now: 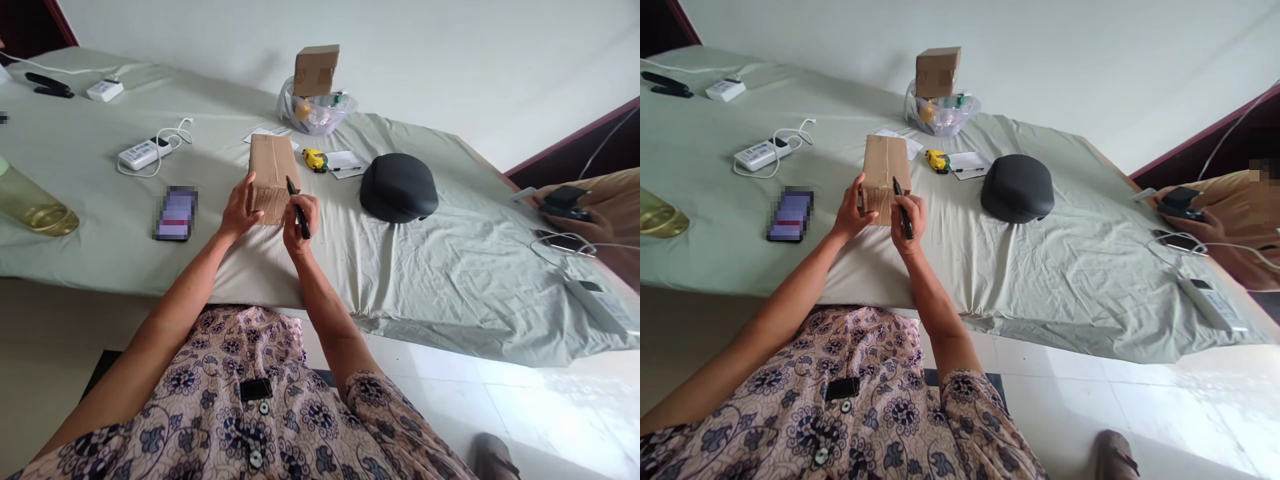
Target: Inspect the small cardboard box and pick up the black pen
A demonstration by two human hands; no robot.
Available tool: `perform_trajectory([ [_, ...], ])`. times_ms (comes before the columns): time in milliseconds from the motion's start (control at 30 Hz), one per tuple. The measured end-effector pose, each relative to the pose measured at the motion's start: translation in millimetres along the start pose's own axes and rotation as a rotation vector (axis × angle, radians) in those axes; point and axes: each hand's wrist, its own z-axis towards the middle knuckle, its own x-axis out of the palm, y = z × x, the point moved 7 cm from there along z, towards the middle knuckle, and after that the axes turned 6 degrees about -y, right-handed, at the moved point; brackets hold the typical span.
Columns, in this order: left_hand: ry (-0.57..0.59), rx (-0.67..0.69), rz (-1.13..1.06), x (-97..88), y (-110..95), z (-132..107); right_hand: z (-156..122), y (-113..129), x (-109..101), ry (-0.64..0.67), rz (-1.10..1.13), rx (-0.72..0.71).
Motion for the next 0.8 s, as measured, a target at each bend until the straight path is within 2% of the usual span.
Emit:
perform_trajectory([
  [100, -0.003, -0.022, -0.002, -0.1, 0, 0, 9, -31, -11, -0.023, -0.098, 0.139],
  [267, -0.013, -0.077, 0.028, 0.1, -1, 1, 5, -102, -17, 0.171, -0.415, 0.468],
  [333, 0.0, -0.105, 0.012, -0.4, 1, 1, -3, -120, -20, 0.288, -0.597, 0.608],
  [433, -0.003, -0.169, -0.053, -6.3, 5, 2, -12, -125, -19, 0.495, -0.772, 0.7],
  [567, -0.175, -0.259, 0.0, -32.2, 4, 7, -14, -116, -14, 0.643, -0.816, 0.675],
  [700, -0.354, -0.322, 0.126, -64.8, -12, 16, -13, -114, -15, 0.637, -0.805, 0.686],
  [800, -0.433, -0.361, 0.222, -96.2, -24, 21, -7, -114, -18, 0.507, -0.77, 0.684],
])
